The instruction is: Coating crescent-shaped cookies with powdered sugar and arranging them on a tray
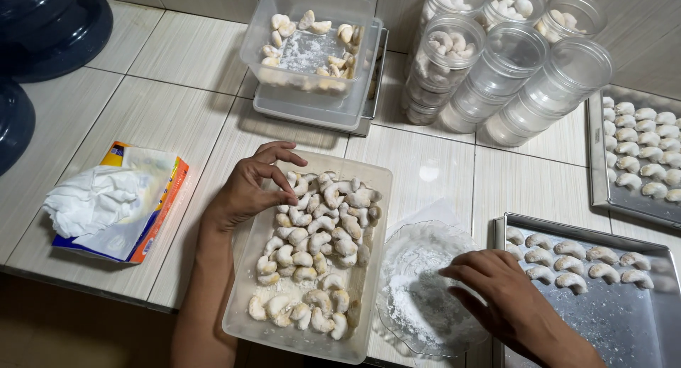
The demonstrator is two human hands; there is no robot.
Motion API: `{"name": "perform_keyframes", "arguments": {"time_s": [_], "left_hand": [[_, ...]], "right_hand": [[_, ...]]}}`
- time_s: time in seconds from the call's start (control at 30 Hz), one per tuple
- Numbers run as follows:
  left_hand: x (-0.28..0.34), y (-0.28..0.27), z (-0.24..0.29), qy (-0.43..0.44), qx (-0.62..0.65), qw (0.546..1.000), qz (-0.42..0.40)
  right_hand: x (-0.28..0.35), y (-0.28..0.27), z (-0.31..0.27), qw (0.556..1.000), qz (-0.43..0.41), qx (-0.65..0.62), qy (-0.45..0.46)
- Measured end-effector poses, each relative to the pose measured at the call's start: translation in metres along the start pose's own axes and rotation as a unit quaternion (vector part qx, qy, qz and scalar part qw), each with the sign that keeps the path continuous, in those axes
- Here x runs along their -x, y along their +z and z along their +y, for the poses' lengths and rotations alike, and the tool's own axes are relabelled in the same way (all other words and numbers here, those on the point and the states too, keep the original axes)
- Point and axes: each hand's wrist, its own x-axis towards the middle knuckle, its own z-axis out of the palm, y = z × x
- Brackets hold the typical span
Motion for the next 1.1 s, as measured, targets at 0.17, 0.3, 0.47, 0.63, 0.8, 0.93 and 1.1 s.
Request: {"name": "perform_keyframes", "arguments": {"time_s": [0.17,0.3,0.47,0.63,0.8,0.93,1.1], "left_hand": [[-0.001,-0.001,0.002,0.008,-0.012,1.000,0.006],[0.000,0.000,0.003,0.000,-0.022,1.000,-0.003],[0.003,-0.001,0.007,0.036,-0.015,0.999,0.012],[0.005,-0.002,0.006,0.036,0.004,0.999,-0.012],[0.008,-0.003,0.000,0.032,-0.003,0.999,-0.002],[0.003,-0.004,-0.004,0.041,-0.035,0.998,-0.013],[0.005,-0.005,-0.015,0.025,-0.017,0.999,-0.013]], "right_hand": [[-0.022,-0.002,-0.010,0.999,-0.040,-0.020,-0.029],[-0.037,-0.002,-0.011,0.997,-0.061,-0.006,-0.055],[-0.053,-0.002,-0.009,0.995,-0.046,0.025,-0.083],[-0.074,-0.015,-0.013,0.993,-0.064,0.039,-0.086],[-0.107,-0.041,-0.031,0.993,-0.038,0.037,-0.102],[-0.138,-0.033,-0.045,0.995,-0.056,0.059,-0.052],[-0.170,-0.002,-0.039,0.989,-0.029,0.120,-0.087]]}}
